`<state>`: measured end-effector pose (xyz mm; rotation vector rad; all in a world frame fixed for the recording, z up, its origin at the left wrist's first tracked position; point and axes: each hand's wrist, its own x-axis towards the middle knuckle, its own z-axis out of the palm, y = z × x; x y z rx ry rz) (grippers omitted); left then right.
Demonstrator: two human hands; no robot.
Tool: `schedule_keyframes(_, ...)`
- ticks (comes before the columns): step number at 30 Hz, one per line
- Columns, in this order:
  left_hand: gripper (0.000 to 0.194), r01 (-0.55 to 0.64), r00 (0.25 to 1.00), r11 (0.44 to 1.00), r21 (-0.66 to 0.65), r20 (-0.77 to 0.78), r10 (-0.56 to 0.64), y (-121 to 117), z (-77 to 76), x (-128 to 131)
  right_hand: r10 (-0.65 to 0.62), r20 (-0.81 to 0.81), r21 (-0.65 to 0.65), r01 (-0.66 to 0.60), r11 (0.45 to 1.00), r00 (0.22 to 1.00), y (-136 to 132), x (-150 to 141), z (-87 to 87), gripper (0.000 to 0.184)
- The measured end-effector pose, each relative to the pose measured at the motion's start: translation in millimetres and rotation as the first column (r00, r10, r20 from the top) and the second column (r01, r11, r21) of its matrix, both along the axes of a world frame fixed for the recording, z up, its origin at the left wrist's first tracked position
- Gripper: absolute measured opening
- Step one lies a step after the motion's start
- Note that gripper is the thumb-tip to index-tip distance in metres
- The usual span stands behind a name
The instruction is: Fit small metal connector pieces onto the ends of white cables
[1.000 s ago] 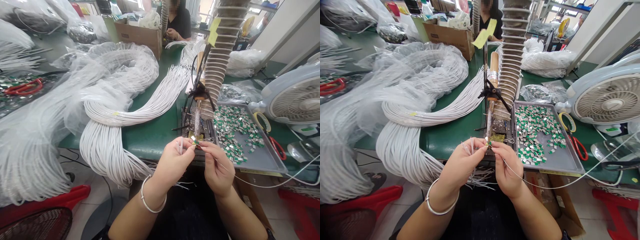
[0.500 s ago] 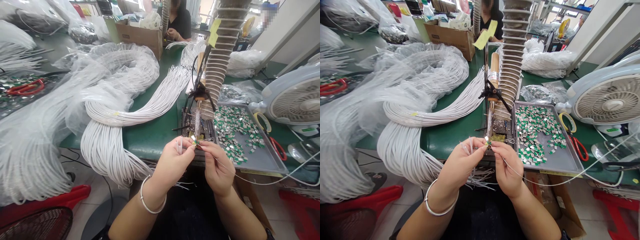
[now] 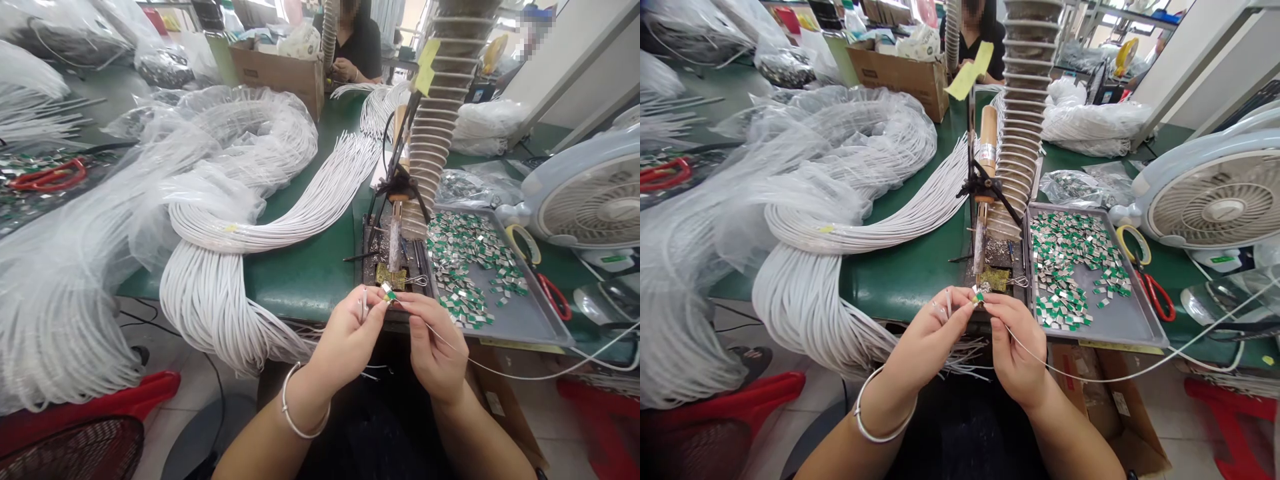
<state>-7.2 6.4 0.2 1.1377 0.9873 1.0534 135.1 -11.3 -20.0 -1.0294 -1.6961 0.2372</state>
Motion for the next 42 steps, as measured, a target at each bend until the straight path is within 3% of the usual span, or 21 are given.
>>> schedule_keyframes(5, 0.025, 0.08, 0.982, 0.995, 0.065, -0.179, -0.068, -13.1, -4.4, -5.3, -0.035, 0.02, -0.026, 0.036, 0.999, 0.999, -13.7, 10.0, -0.1, 0.028)
schedule_keyframes(9, 0.027, 0.099, 0.967, 0.992, 0.076, -0.243, -0.078, -17.3, -6.2, -10.6, -0.192, -0.006, -0.004, 0.192, 0.981, 0.981, -20.1, 20.3, 3.0, 0.027)
schedule_keyframes(12, 0.027, 0.119, 0.98, 0.992, -0.042, -0.154, -0.124, -15.1, -8.9, -13.0, -0.303, 0.018, -0.003, 0.303, 0.953, 0.953, -17.5, 33.0, 8.2, 0.024)
schedule_keyframes(15, 0.024, 0.141, 0.99, 0.983, -0.121, 0.046, -0.137, -11.2, -13.8, -13.2, -0.364, 0.162, 0.009, 0.367, 0.93, 0.917, -9.4, 52.3, 14.4, 0.016)
schedule_keyframes(18, 0.022, 0.105, 0.968, 0.985, -0.133, 0.239, -0.071, -8.7, -20.9, -11.1, -0.302, 0.359, -0.08, 0.351, 0.933, 0.883, -0.6, 73.8, 20.1, 0.011)
schedule_keyframes(21, 0.021, 0.071, 0.943, 0.991, -0.109, 0.33, -0.031, -7.8, -27.7, -8.5, -0.129, 0.488, -0.252, 0.281, 0.926, 0.863, 5.6, 89.5, 25.8, 0.012)
schedule_keyframes(24, 0.023, 0.072, 0.934, 0.992, -0.102, 0.357, -0.031, -7.2, -30.6, -6.4, 0.023, 0.536, -0.417, 0.241, 0.877, 0.844, 9.8, 96.2, 30.9, 0.012)
schedule_keyframes(27, 0.023, 0.056, 0.925, 0.991, -0.119, 0.381, -0.006, -6.5, -29.0, -4.4, 0.079, 0.543, -0.463, 0.22, 0.859, 0.836, 13.4, 96.4, 33.8, 0.014)
schedule_keyframes(33, 0.027, 0.057, 0.918, 0.986, -0.158, 0.397, 0.01, -6.7, -22.5, -1.2, 0.092, 0.561, -0.47, 0.224, 0.854, 0.823, 15.9, 90.5, 32.8, 0.014)
schedule_keyframes(42, 0.027, 0.046, 0.908, 0.98, -0.192, 0.416, 0.039, -7.4, -21.7, 3.0, -0.057, 0.548, -0.457, 0.355, 0.816, 0.835, 14.2, 83.2, 26.3, 0.017)
